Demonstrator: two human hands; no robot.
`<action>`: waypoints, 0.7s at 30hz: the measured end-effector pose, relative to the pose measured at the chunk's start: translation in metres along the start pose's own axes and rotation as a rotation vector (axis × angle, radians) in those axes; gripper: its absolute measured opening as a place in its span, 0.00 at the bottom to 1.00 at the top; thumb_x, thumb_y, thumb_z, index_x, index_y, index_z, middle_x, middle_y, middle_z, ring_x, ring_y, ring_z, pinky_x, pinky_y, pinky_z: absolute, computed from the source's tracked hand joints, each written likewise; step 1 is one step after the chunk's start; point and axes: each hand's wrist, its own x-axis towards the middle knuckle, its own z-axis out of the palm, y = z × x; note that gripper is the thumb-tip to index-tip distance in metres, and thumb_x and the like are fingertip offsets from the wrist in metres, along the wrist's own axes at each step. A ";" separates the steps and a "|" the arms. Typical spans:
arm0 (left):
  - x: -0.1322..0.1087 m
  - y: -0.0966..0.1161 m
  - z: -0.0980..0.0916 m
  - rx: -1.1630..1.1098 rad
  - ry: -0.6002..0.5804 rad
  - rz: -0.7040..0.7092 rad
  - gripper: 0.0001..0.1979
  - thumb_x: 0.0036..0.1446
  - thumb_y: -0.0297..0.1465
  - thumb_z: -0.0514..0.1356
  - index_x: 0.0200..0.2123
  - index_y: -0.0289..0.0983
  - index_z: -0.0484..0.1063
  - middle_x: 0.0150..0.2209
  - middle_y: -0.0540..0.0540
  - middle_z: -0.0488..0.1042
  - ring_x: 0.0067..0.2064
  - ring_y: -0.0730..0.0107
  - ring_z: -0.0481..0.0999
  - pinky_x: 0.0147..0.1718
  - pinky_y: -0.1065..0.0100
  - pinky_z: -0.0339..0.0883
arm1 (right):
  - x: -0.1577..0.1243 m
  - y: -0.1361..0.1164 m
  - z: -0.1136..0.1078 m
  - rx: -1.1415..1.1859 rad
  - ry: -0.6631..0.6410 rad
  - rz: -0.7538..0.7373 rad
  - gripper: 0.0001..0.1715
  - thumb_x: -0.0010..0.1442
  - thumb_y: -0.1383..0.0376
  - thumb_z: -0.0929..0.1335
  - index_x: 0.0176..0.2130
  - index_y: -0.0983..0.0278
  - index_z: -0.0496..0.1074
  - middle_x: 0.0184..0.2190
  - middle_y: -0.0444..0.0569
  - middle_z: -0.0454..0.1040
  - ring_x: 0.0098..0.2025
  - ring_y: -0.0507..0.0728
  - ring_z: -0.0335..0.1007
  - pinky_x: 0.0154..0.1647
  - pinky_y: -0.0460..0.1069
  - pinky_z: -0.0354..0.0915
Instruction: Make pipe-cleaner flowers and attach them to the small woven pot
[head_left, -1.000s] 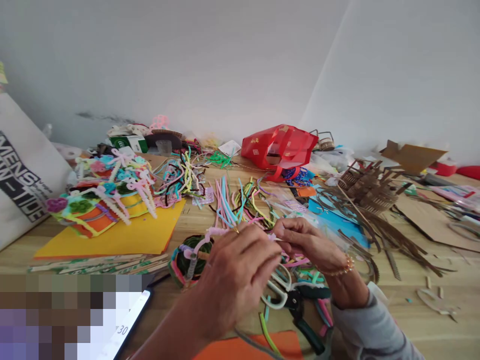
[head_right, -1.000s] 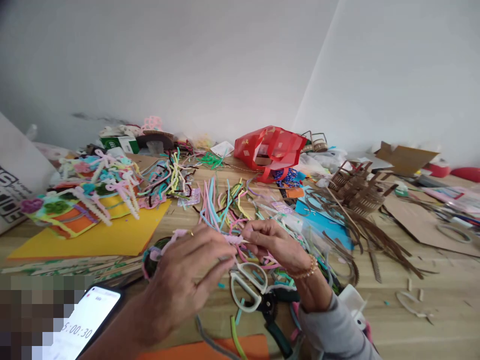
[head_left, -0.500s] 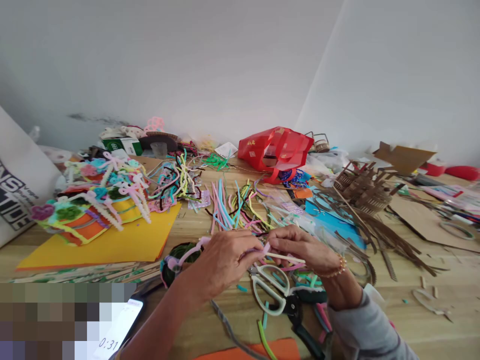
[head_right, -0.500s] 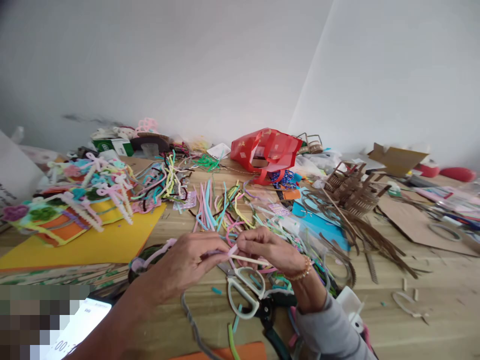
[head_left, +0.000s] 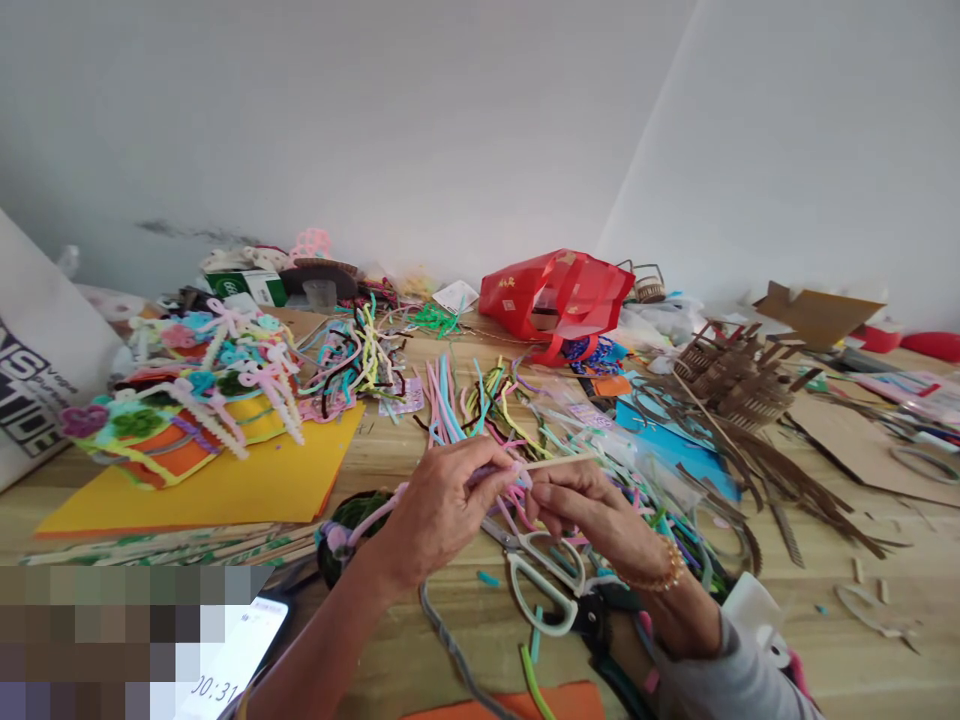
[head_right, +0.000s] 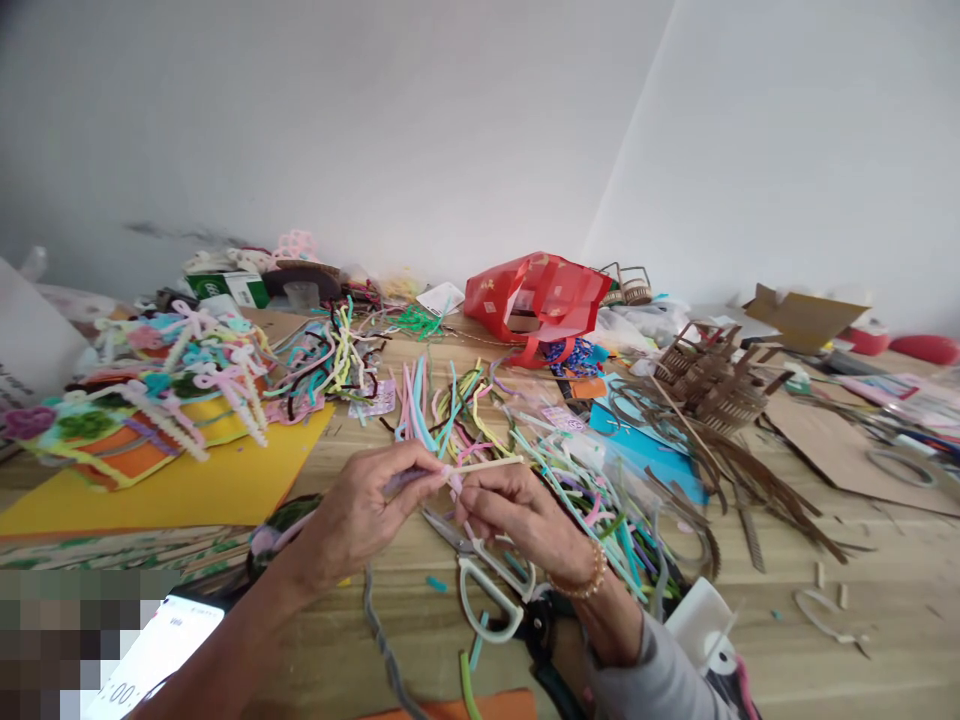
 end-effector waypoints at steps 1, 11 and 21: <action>0.000 0.000 0.000 0.046 -0.001 0.008 0.06 0.59 0.26 0.57 0.30 0.37 0.73 0.29 0.49 0.78 0.31 0.69 0.76 0.33 0.71 0.67 | 0.000 0.000 0.002 0.007 0.020 -0.003 0.22 0.63 0.55 0.64 0.26 0.67 0.72 0.17 0.42 0.62 0.19 0.47 0.53 0.20 0.43 0.50; -0.005 -0.007 0.013 0.208 0.019 0.044 0.09 0.64 0.27 0.52 0.39 0.36 0.72 0.37 0.45 0.79 0.39 0.67 0.78 0.40 0.69 0.69 | -0.004 -0.006 0.022 -0.362 0.218 -0.132 0.20 0.67 0.61 0.59 0.25 0.65 0.65 0.19 0.41 0.60 0.21 0.49 0.53 0.23 0.45 0.51; -0.008 0.001 0.015 0.349 -0.167 -0.034 0.09 0.65 0.26 0.50 0.39 0.36 0.71 0.37 0.46 0.77 0.39 0.66 0.77 0.38 0.68 0.68 | -0.019 -0.007 0.025 -1.240 0.432 -0.450 0.11 0.67 0.67 0.61 0.35 0.64 0.70 0.33 0.49 0.72 0.33 0.54 0.66 0.31 0.48 0.55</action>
